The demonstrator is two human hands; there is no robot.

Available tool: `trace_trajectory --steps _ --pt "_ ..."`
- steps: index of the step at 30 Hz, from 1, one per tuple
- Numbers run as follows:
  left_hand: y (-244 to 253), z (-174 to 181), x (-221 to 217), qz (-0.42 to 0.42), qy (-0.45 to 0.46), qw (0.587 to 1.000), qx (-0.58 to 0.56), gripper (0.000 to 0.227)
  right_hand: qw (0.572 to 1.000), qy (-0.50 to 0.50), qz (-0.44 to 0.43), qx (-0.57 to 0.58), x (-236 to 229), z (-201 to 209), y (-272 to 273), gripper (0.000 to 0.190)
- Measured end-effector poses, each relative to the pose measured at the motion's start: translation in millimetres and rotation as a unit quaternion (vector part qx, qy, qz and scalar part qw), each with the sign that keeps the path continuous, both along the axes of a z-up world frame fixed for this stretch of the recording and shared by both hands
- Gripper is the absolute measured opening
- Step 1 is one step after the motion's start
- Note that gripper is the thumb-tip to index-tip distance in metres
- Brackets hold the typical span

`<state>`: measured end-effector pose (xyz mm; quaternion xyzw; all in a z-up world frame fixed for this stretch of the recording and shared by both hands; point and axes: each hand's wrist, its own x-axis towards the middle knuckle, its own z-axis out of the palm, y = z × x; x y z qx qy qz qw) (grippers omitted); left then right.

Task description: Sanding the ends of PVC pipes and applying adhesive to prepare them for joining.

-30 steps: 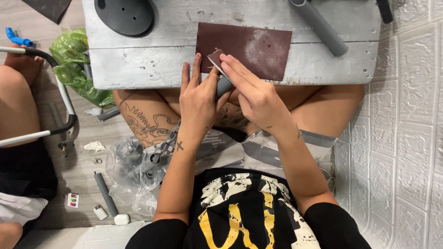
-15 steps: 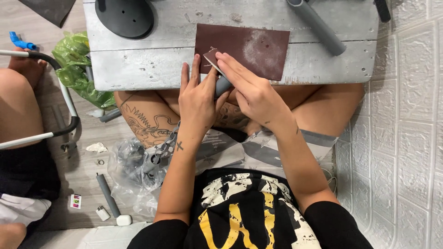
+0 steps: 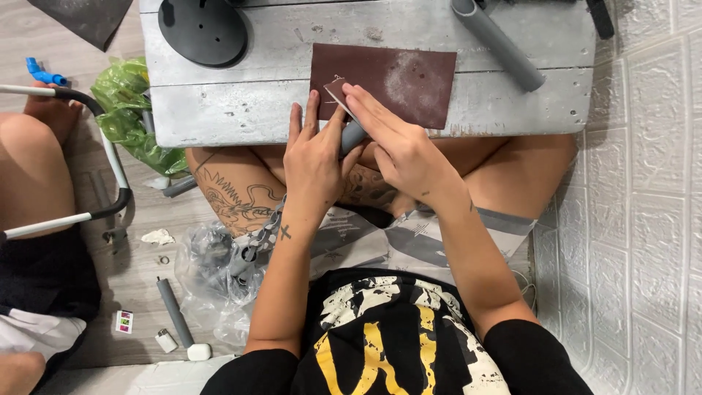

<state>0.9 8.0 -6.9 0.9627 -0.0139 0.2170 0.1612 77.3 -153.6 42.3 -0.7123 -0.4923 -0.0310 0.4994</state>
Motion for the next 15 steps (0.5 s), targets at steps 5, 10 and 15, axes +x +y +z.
trace_trajectory --steps 5,10,15 --pt "-7 5 0 0.007 0.001 1.0 0.012 0.04 0.999 -0.012 -0.024 -0.04 -22 7 -21 0.062" --pt "-5 1 0 -0.002 -0.004 1.0 0.015 0.041 0.999 -0.004 -0.028 -0.047 -18 7 -17 0.062" --pt "-1 1 0 0.006 0.003 1.0 0.014 0.05 1.0 -0.01 0.004 -0.002 2 -2 1 0.064"
